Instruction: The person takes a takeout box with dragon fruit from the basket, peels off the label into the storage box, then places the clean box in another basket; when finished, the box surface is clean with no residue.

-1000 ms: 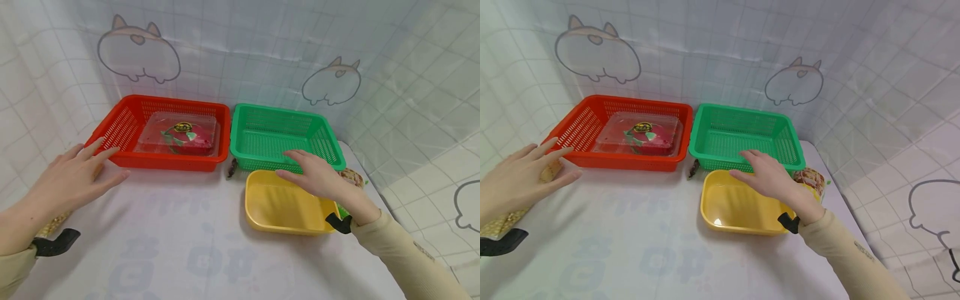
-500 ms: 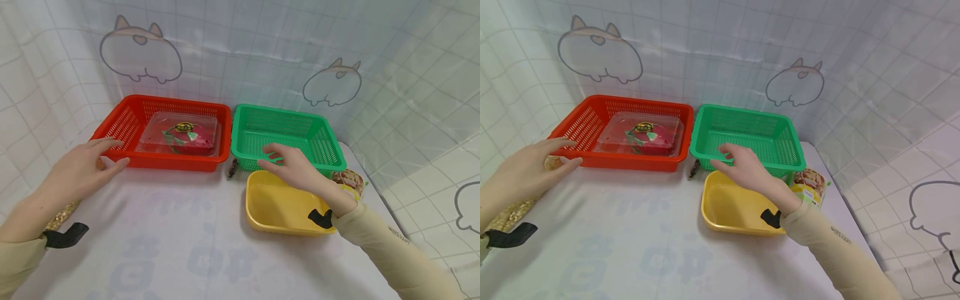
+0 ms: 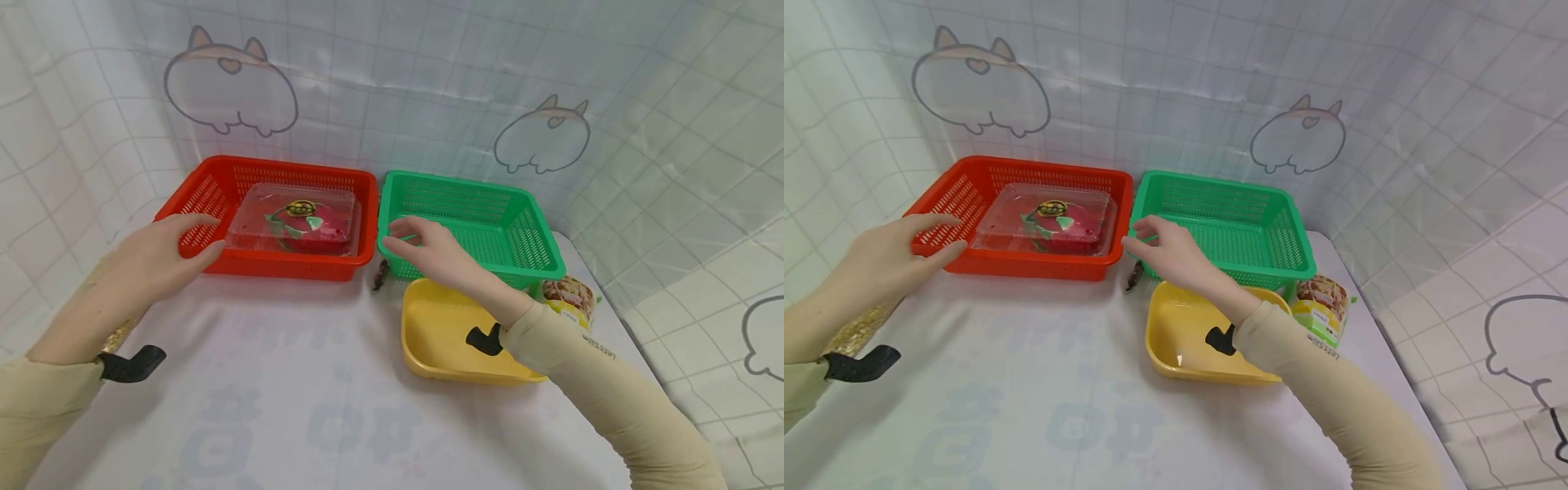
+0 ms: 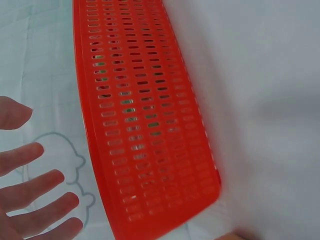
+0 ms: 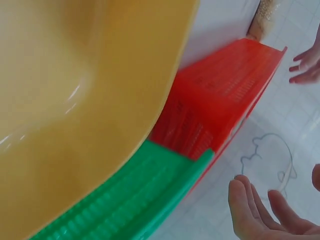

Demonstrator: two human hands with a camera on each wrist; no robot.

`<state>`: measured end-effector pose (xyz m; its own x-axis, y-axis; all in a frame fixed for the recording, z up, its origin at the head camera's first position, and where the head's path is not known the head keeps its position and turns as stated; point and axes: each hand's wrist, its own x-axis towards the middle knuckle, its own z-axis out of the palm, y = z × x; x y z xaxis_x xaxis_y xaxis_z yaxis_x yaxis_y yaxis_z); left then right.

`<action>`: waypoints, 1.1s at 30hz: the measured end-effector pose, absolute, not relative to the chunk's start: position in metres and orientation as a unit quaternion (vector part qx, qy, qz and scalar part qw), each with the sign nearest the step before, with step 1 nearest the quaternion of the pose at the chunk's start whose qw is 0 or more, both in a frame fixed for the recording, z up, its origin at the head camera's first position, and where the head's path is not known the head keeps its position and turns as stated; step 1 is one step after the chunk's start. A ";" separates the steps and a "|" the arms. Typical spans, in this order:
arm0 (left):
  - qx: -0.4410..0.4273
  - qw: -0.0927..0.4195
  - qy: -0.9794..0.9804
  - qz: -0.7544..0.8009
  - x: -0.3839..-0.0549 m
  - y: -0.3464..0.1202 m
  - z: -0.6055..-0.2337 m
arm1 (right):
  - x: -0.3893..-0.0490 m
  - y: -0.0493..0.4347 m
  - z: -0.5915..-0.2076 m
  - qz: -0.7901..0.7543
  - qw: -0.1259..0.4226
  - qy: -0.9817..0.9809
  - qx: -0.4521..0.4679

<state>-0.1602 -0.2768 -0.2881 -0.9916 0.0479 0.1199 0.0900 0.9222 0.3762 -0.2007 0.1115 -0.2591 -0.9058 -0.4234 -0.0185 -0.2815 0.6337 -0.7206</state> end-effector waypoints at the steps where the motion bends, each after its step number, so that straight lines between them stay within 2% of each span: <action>1: -0.034 0.058 -0.978 -0.198 -0.164 -0.274 -0.287 | -0.202 0.107 -0.260 -0.385 0.097 0.898 -0.192; 5: -0.043 0.069 -0.972 -0.221 -0.178 -0.266 -0.284 | -0.210 0.088 -0.263 -0.409 0.115 0.889 -0.173; 12: -0.052 -0.033 -0.957 -0.282 -0.207 -0.274 -0.267 | -0.229 0.058 -0.256 -0.485 0.193 0.846 -0.106; 19: -0.055 -0.126 -0.937 -0.321 -0.234 -0.277 -0.256 | -0.252 0.038 -0.248 -0.518 0.264 0.809 -0.086; 27: -0.036 -0.166 -0.926 -0.336 -0.262 -0.273 -0.252 | -0.272 0.024 -0.243 -0.534 0.290 0.792 -0.057; 33: -0.013 -0.219 -0.910 -0.351 -0.280 -0.275 -0.249 | -0.289 0.010 -0.242 -0.545 0.329 0.771 -0.021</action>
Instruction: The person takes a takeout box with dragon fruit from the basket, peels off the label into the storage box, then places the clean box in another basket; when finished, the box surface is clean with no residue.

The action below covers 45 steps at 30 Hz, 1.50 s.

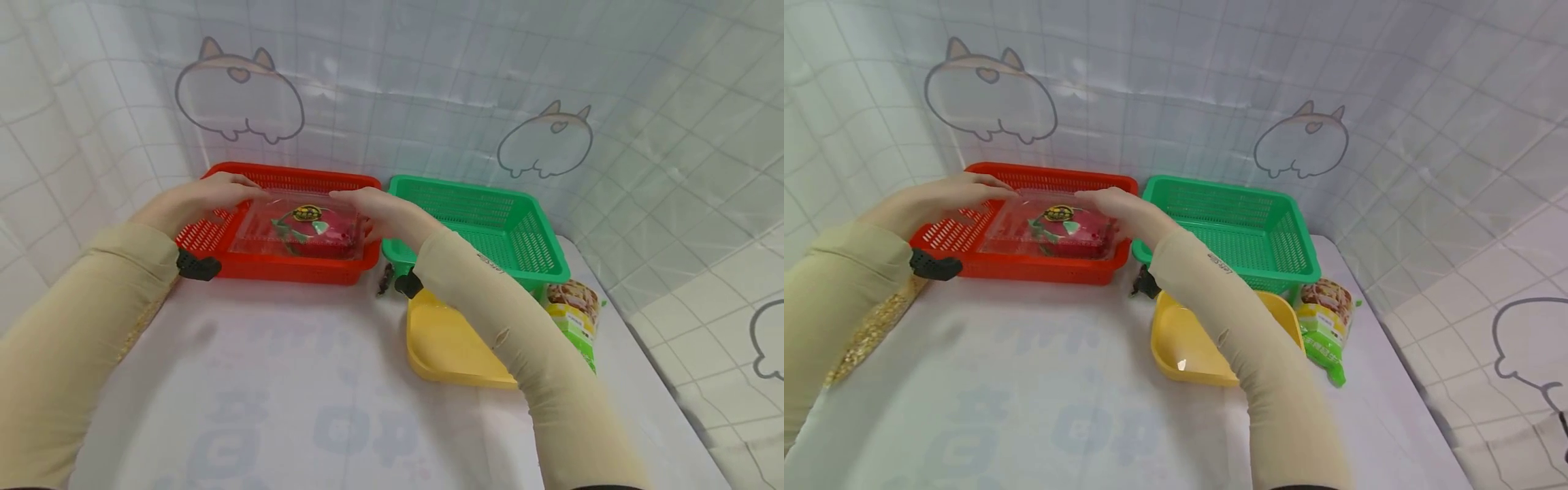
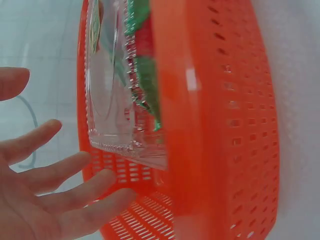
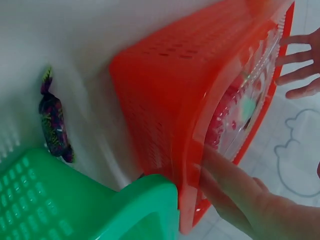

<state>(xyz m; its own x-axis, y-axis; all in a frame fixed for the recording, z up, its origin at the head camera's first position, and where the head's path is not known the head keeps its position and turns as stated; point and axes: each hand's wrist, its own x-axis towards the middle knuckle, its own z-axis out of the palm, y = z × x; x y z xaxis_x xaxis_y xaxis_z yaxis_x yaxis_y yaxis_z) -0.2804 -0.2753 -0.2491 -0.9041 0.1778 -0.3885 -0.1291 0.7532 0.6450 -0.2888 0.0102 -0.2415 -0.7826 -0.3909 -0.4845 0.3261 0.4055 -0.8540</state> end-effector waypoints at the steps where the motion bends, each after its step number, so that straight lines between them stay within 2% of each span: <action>1: 0.013 0.227 0.908 0.351 -0.282 -0.275 -0.249 | -0.291 0.008 -0.242 -0.545 0.333 0.769 -0.010; 8: 0.012 0.263 0.904 0.338 -0.288 -0.274 -0.248 | -0.305 0.003 -0.248 -0.555 0.359 0.749 0.037; 21: -0.006 0.279 0.885 0.373 -0.288 -0.276 -0.259 | -0.310 0.000 -0.252 -0.544 0.349 0.761 0.045; 29: -0.019 0.252 0.894 0.370 -0.282 -0.285 -0.268 | -0.306 -0.005 -0.255 -0.520 0.334 0.786 0.020; 35: -0.020 0.233 0.895 0.380 -0.279 -0.286 -0.275 | -0.305 -0.010 -0.265 -0.498 0.348 0.794 -0.008; 45: -0.013 0.241 0.896 0.372 -0.280 -0.291 -0.278 | -0.304 -0.011 -0.270 -0.476 0.344 0.809 -0.008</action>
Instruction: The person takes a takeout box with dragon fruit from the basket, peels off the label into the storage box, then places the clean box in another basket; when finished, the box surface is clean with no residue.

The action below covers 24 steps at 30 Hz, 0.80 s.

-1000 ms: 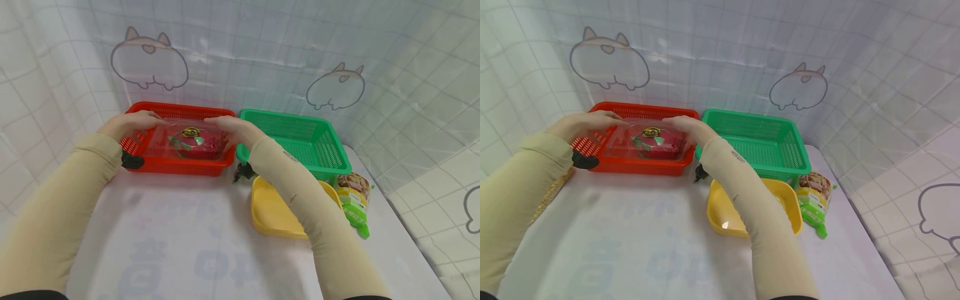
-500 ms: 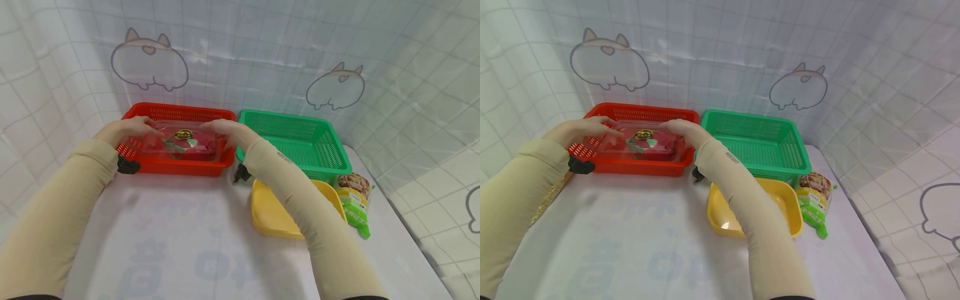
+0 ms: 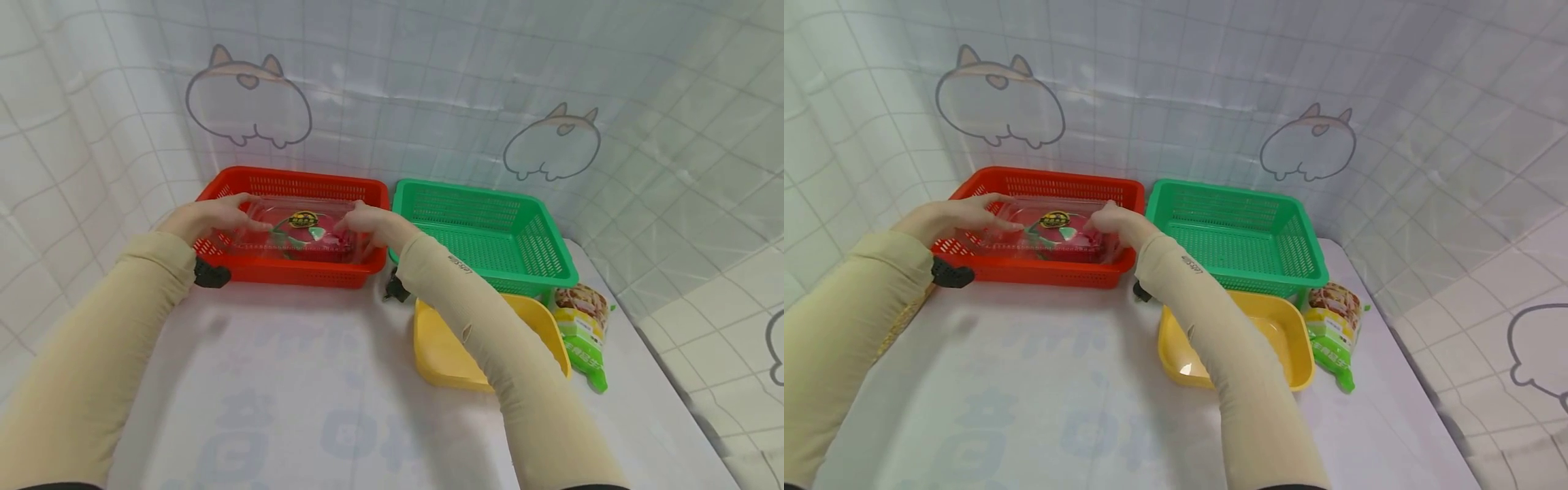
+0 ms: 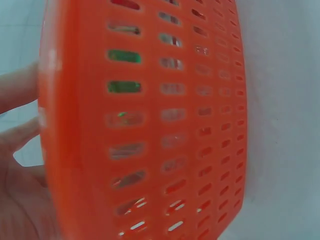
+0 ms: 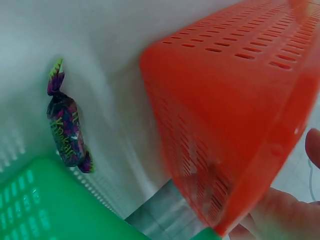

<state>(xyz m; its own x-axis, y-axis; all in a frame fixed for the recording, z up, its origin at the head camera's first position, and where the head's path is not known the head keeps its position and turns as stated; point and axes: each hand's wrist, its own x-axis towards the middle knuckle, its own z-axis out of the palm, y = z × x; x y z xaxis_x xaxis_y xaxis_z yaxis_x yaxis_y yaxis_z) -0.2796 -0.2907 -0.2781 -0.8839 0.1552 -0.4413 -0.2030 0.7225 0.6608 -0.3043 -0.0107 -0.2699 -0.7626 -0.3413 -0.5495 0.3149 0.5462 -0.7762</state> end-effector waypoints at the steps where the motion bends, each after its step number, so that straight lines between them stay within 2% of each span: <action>1: -0.013 0.242 0.896 0.371 -0.279 -0.291 -0.278 | -0.304 -0.011 -0.270 -0.474 0.344 0.811 -0.014; 9: -0.007 0.245 0.896 0.371 -0.276 -0.293 -0.279 | -0.303 -0.011 -0.275 -0.456 0.334 0.823 -0.055; 15: -0.003 0.245 0.900 0.362 -0.277 -0.293 -0.280 | -0.302 -0.010 -0.279 -0.457 0.334 0.822 -0.063; 24: -0.005 0.233 0.899 0.372 -0.274 -0.295 -0.280 | -0.298 -0.013 -0.279 -0.463 0.305 0.830 -0.060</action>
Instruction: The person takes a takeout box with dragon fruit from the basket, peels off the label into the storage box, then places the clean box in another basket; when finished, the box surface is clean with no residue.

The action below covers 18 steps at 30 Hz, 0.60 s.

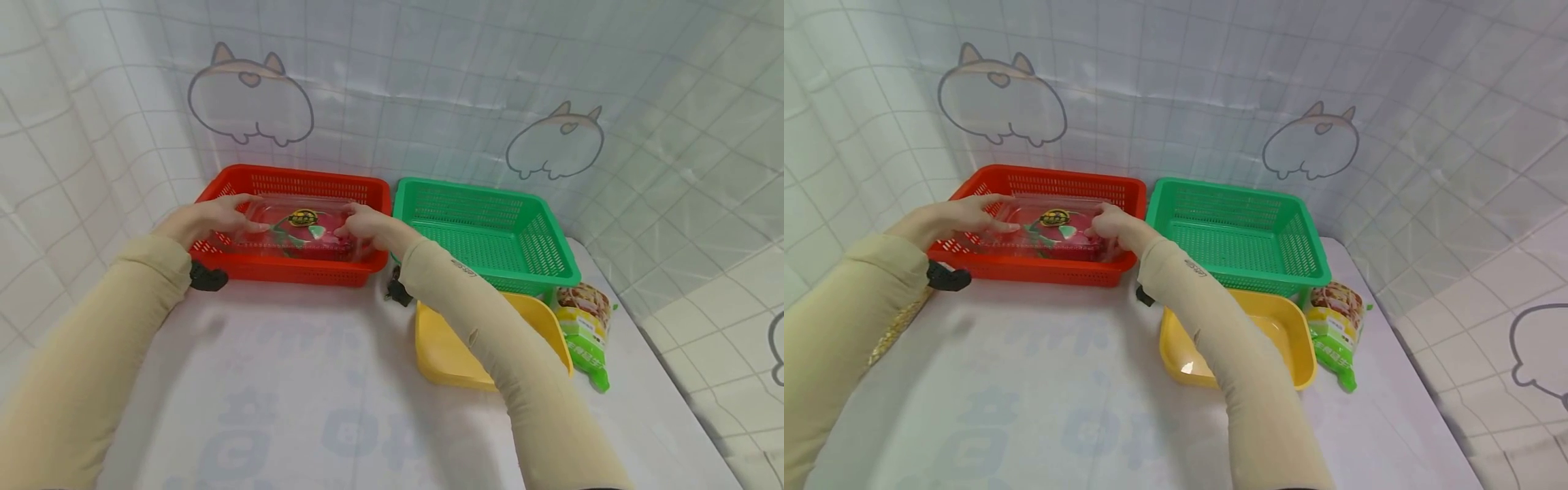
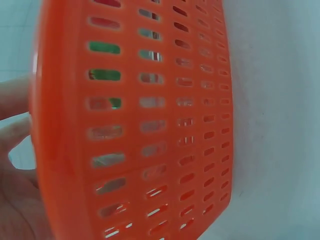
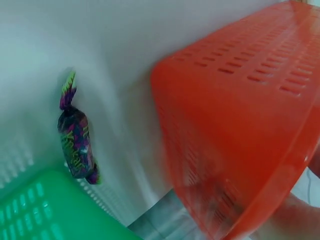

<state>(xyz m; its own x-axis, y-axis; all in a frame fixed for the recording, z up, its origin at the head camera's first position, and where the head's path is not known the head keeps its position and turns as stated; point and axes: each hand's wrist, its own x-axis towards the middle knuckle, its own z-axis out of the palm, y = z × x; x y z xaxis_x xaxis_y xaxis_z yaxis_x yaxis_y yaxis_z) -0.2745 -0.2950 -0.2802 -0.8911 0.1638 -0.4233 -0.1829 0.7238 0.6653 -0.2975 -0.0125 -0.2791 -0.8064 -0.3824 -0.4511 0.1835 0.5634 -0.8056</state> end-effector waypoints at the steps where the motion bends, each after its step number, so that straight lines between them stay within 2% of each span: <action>1: -0.004 0.229 0.899 0.373 -0.274 -0.296 -0.281 | -0.296 -0.013 -0.279 -0.463 0.303 0.831 -0.060; 18: -0.001 0.159 0.907 0.390 -0.267 -0.297 -0.275 | -0.293 -0.010 -0.271 -0.513 0.262 0.817 -0.038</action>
